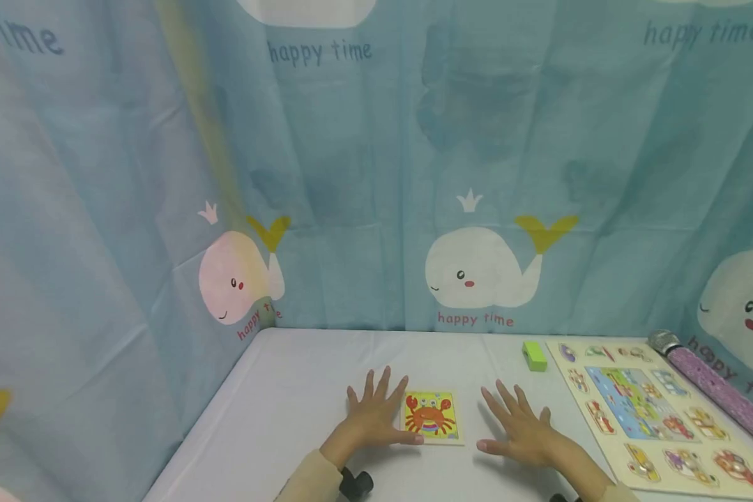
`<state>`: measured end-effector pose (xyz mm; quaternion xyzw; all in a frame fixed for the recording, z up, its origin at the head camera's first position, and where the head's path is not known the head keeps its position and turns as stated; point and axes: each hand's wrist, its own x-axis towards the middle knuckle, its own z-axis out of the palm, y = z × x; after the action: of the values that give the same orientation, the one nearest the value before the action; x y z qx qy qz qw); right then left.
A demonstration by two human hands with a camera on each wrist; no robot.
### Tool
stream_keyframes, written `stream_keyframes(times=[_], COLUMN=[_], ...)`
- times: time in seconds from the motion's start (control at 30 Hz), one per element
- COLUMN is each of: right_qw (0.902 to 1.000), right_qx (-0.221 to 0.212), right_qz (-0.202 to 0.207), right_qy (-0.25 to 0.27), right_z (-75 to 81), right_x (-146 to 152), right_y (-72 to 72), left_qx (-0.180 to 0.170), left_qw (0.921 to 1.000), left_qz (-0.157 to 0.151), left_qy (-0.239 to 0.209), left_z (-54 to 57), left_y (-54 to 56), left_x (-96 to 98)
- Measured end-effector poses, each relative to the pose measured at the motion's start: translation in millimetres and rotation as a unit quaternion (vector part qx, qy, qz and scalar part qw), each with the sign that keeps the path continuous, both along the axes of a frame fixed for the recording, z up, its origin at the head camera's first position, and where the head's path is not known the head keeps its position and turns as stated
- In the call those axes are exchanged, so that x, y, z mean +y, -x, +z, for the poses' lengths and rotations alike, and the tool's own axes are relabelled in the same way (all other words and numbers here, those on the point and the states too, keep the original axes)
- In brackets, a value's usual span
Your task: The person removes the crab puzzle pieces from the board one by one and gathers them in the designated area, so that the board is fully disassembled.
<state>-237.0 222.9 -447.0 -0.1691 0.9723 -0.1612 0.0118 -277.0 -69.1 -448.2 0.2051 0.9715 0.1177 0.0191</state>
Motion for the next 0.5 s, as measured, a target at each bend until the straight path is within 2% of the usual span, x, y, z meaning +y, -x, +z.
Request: stream_keyframes(times=[0.27,0.5], right_qw=[1.0,0.9998], right_qx=[-0.001,0.001], right_qz=[-0.003,-0.01], right_qy=[-0.006,-0.019], right_z=[3.4,10.9], right_x=[-2,-3], right_y=[-1.2,8.2], left_qx=[-0.001,0.006], left_qw=[1.0,1.0], left_qz=[0.004,0.006], left_qy=[-0.004,-0.003], left_z=[-1.5,2.2], left_y=[-3.4,3.6], left_x=[-4.7,-10.2])
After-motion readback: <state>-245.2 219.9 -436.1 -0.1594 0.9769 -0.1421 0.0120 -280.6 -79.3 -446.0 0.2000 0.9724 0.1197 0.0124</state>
